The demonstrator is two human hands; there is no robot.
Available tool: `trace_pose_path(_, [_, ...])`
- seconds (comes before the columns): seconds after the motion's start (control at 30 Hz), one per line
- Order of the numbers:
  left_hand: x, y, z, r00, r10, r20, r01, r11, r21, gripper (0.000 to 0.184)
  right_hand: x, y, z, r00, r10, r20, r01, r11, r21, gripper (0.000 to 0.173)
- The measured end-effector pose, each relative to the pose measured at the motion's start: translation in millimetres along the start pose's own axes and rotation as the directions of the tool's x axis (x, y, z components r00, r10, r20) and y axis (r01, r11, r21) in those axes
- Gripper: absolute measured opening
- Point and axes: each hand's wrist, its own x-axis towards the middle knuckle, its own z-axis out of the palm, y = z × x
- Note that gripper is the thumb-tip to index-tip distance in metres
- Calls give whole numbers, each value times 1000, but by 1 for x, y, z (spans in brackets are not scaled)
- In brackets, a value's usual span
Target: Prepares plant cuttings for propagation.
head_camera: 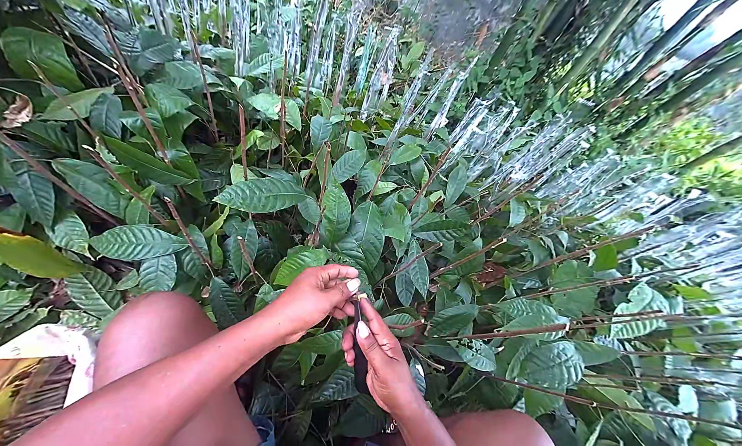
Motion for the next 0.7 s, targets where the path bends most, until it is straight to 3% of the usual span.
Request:
trace_pose_path(0.13, [1,-2,-2,1000,-1,-4,1,1000,14,33,1,1,-1,1000,24,-14,-25,997,-70,52])
trace_pose_path(0.2, [-2,7,-10,999,39,-31,-35,992,121,42,-3,-8,6,999,-10,-38,6,995,-103,54])
trace_pose_path(0.3, [10,34,-39,939,239,-247,-167,945,280,43,-2,-26,12,973,-231,-19,230,972,-56,62])
trace_pose_path(0.37, [32,41,-59,901,307,-306,-201,922,332,41,15,-30,18,943,-328,-63,322,943,-85,59])
trace_pose_path(0.43, [57,38,-72,941,240,-240,-167,943,289,49,47,-27,22,913,-386,-131,342,900,-270,52])
trace_pose_path(0.53, [83,21,-84,977,124,-174,-97,983,159,40,95,-19,24,892,-412,-187,290,837,-464,49])
trace_pose_path(0.7, [80,14,-94,980,103,-172,-81,988,130,37,137,-24,24,925,-334,-181,252,896,-365,49])
